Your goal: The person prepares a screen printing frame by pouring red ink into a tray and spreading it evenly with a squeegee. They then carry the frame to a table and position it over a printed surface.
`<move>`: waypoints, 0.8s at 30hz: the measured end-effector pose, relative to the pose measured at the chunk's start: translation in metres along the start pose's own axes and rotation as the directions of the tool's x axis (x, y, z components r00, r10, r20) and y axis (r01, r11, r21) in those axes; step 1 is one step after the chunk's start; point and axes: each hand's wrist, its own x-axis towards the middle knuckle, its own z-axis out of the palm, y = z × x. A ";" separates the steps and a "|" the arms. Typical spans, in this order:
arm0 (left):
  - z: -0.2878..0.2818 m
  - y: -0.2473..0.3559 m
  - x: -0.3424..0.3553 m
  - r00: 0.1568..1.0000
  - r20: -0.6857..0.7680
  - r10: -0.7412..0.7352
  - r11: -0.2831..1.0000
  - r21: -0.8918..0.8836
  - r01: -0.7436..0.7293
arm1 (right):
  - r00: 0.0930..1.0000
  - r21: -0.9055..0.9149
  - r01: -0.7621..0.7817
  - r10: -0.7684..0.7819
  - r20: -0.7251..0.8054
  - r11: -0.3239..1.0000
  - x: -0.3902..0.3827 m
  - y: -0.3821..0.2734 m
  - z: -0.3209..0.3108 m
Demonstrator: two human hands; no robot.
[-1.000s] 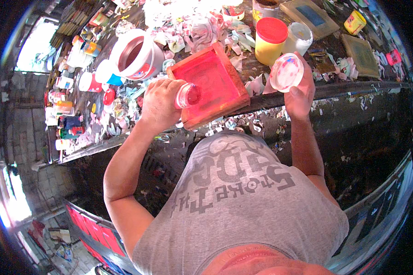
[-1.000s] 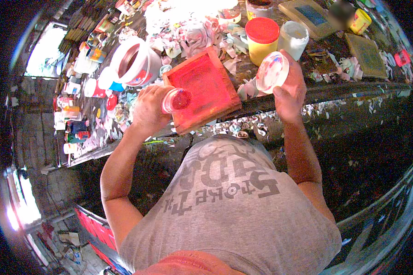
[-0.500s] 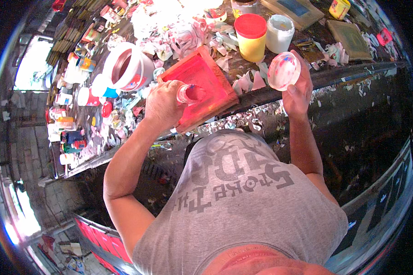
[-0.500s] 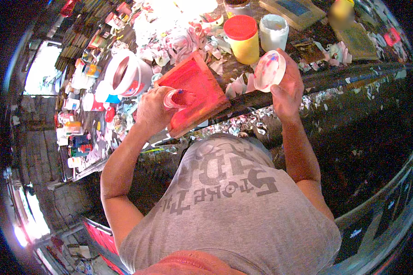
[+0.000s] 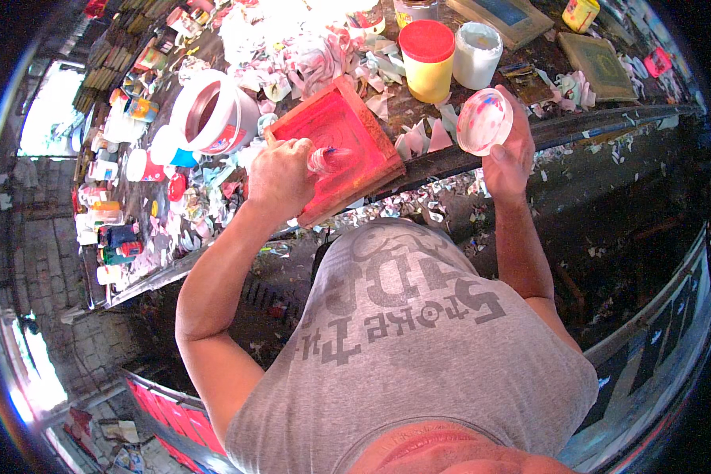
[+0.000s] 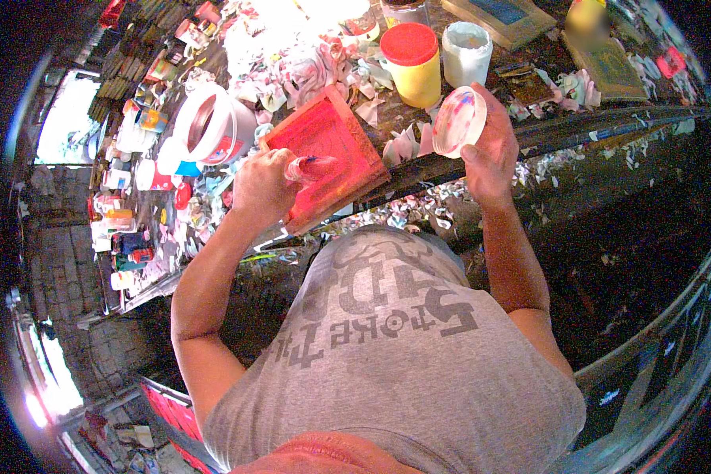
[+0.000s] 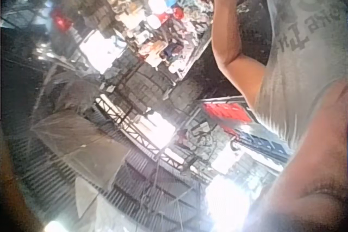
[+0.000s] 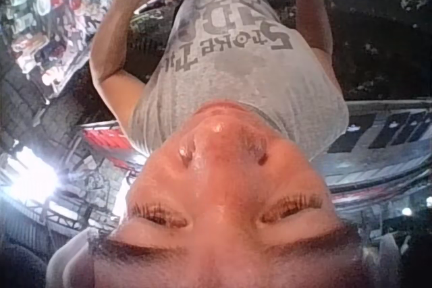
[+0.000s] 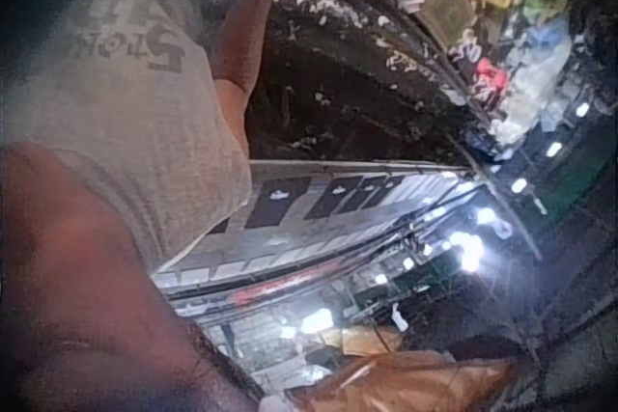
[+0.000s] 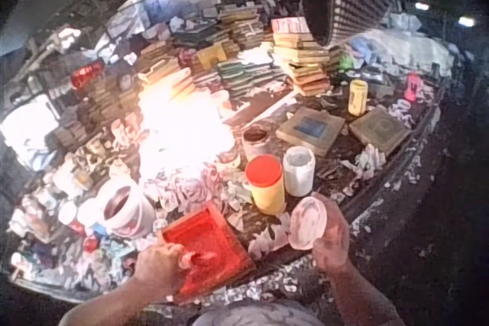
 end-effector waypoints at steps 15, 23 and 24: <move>-0.009 -0.009 -0.040 0.994 -0.111 -0.021 0.999 -0.032 0.018 | 0.993 0.010 -0.066 0.065 0.097 0.998 -0.010 0.019 0.028; -0.034 -0.022 -0.063 0.960 -0.174 -0.220 0.904 -0.407 0.134 | 0.972 0.055 -0.143 0.129 0.198 0.988 -0.019 0.034 0.046; -0.036 -0.023 -0.065 0.950 -0.137 -0.279 0.848 -0.500 0.177 | 0.966 0.065 -0.159 0.141 0.216 0.985 -0.021 0.036 0.050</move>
